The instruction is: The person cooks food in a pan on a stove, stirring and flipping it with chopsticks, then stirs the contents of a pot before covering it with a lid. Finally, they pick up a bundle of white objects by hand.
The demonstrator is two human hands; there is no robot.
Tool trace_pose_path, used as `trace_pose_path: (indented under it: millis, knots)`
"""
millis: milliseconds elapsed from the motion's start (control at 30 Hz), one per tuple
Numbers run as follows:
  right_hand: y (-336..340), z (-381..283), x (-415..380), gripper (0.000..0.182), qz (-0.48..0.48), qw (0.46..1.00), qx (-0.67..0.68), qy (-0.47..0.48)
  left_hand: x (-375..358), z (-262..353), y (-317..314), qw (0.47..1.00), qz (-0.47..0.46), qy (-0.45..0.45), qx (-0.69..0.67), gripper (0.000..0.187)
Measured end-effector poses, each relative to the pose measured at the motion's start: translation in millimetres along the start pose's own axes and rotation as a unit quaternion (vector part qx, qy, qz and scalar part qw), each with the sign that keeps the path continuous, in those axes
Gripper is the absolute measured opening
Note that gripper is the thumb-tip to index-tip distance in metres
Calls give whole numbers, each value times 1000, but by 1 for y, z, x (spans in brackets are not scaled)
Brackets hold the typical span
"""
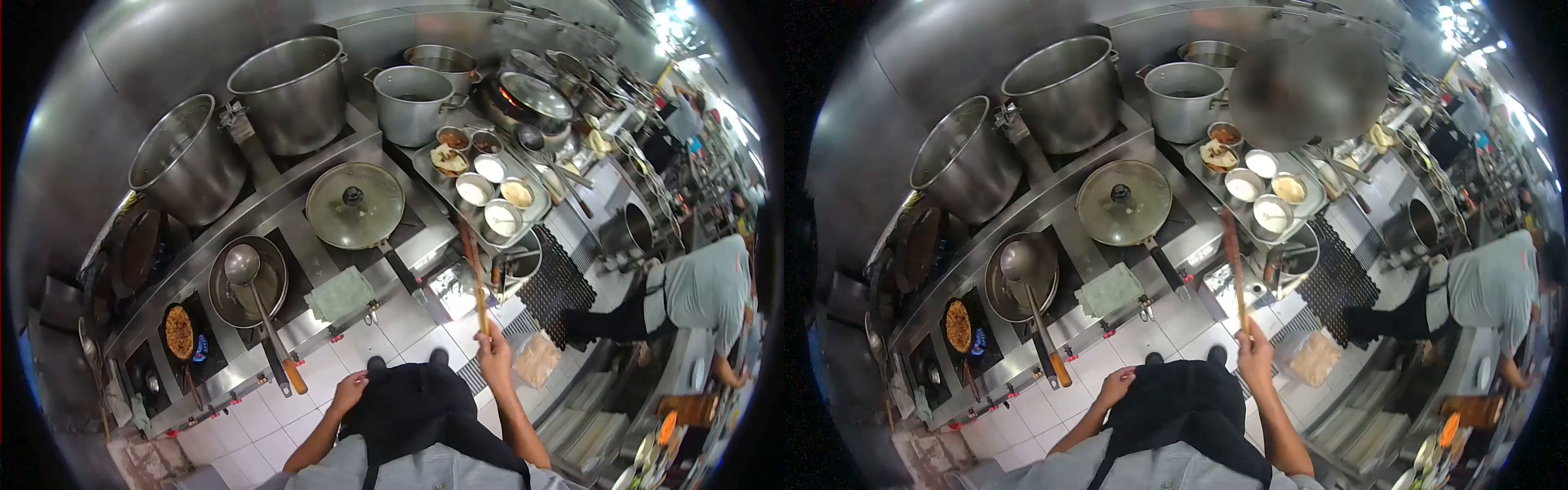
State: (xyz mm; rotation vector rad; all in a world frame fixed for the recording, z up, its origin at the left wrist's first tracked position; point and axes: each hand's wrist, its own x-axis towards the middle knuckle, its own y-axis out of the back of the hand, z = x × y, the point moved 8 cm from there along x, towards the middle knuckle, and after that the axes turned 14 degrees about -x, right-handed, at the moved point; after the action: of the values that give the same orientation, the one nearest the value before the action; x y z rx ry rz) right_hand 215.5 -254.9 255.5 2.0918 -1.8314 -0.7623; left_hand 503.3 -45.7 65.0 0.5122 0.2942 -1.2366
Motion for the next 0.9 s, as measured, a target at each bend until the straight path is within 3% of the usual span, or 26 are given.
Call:
trace_pose_path:
  millis: [67,133,167,200,267,300,333,400,433,467,533,567,600,633,667,700,733,767,900]
  knots:
    - [-23,-41,17,31,-64,995,-36,72,1,84,-25,992,-16,-54,-110,37]
    - [-58,-79,25,31,-105,946,-70,300,8,147,-50,954,-43,-42,-294,44]
    - [-72,-100,22,32,-180,929,-66,316,9,195,-58,904,-59,-58,-419,46]
    - [-83,-120,15,32,-248,908,-59,331,15,217,-66,906,-42,-58,-418,46]
    - [-114,-118,8,33,-293,871,-96,381,29,252,-70,788,16,-105,-606,39]
    - [-120,-122,11,29,-313,868,-96,374,28,251,-62,782,111,-97,-606,28]
    - [-120,-127,19,29,-319,865,-91,377,29,249,-63,782,120,-100,-604,28]
    - [-135,-150,17,22,-404,772,-66,486,17,232,-45,736,228,-158,-618,23]
    - [-151,-148,30,19,-475,727,-169,467,2,232,-40,726,311,-143,-596,24]
    - [-156,-168,54,15,-348,744,-136,554,-16,234,-37,707,375,-120,-587,27]
    - [-181,-209,119,22,-236,794,-123,547,-46,195,-31,703,468,-101,-526,27]
    - [-174,-238,127,29,-36,676,-216,704,-59,180,-31,710,484,-90,-503,25]
    - [-209,-244,169,32,-66,732,-280,617,-76,164,-36,707,512,-79,-482,24]
    - [-263,-225,219,36,-98,760,-241,596,-91,148,-44,697,531,-70,-476,22]
    - [-291,-225,221,39,-96,561,-420,707,-107,144,-50,697,546,-52,-462,19]
    - [-316,-223,249,38,-81,604,-341,716,-121,137,-58,684,566,-35,-459,19]
    - [-301,-245,246,38,-162,666,-426,591,-131,127,-68,678,574,-15,-459,20]
    - [-323,-236,270,39,-174,680,-477,529,-142,112,-77,664,596,-2,-452,19]
    - [-334,-230,279,39,-182,697,-463,517,-171,79,-106,572,693,10,-438,17]
